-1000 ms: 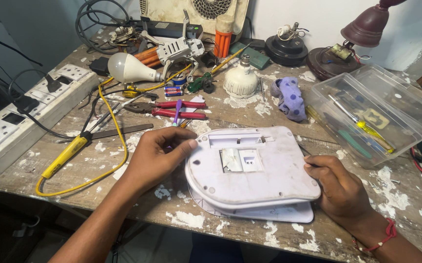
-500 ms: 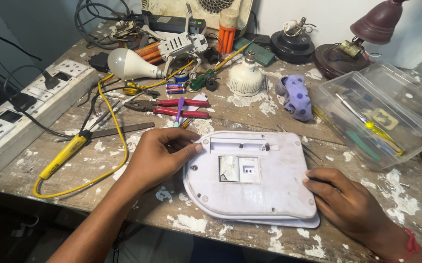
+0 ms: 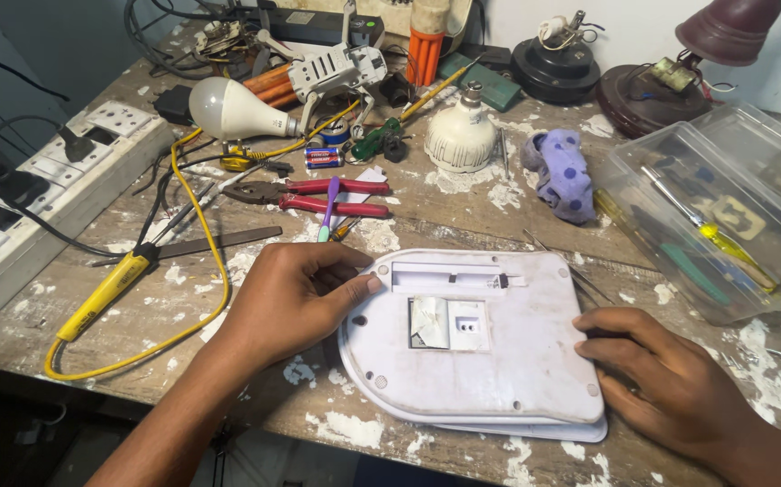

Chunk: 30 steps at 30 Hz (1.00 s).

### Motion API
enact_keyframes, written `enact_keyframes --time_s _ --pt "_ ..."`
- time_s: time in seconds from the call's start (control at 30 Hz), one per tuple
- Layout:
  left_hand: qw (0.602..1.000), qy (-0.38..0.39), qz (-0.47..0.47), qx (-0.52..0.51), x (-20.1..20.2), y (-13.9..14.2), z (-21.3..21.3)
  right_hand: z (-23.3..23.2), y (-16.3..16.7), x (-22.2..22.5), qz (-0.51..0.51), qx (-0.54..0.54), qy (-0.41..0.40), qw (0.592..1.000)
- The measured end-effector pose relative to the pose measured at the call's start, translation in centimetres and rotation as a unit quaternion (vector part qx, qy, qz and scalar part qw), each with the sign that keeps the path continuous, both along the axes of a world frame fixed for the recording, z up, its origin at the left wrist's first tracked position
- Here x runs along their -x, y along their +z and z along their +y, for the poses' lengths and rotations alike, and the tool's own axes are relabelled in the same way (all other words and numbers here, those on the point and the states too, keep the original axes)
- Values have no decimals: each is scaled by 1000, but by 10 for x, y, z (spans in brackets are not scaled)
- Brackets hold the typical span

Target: The person works on a rechargeable LED lamp at a cluttered workbench. They open the plastic housing, manipulate the internal wiring and battery compartment, unscrew a fastener with a screwdriver, wipe the housing with a cloth, and press the two housing halves back together.

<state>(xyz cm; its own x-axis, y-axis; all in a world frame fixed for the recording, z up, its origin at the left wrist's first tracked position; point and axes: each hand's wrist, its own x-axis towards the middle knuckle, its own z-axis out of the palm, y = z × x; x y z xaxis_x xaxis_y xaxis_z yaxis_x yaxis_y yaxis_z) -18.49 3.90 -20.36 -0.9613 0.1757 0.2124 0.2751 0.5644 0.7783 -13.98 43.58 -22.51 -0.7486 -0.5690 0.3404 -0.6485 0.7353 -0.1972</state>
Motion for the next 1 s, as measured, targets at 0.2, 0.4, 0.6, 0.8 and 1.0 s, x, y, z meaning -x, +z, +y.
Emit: enact_keyframes --time_s 0.2,0.4,0.6,0.8,1.0 --pt "999 -15 -8 -26 2 1 3 21 -10 -8 25 30 35 999" --pt "999 -29 30 0 5 3 11 35 -28 -16 -8 -10 -30 999" --pt "997 -31 71 13 2 0 13 33 -35 -18 -38 -13 -43 998" --pt "995 -21 93 27 0 -1 13 31 -35 -18 -59 -16 -36 997" --pt "996 -17 87 15 1 -4 15 20 -32 -21 -126 15 -77 989"
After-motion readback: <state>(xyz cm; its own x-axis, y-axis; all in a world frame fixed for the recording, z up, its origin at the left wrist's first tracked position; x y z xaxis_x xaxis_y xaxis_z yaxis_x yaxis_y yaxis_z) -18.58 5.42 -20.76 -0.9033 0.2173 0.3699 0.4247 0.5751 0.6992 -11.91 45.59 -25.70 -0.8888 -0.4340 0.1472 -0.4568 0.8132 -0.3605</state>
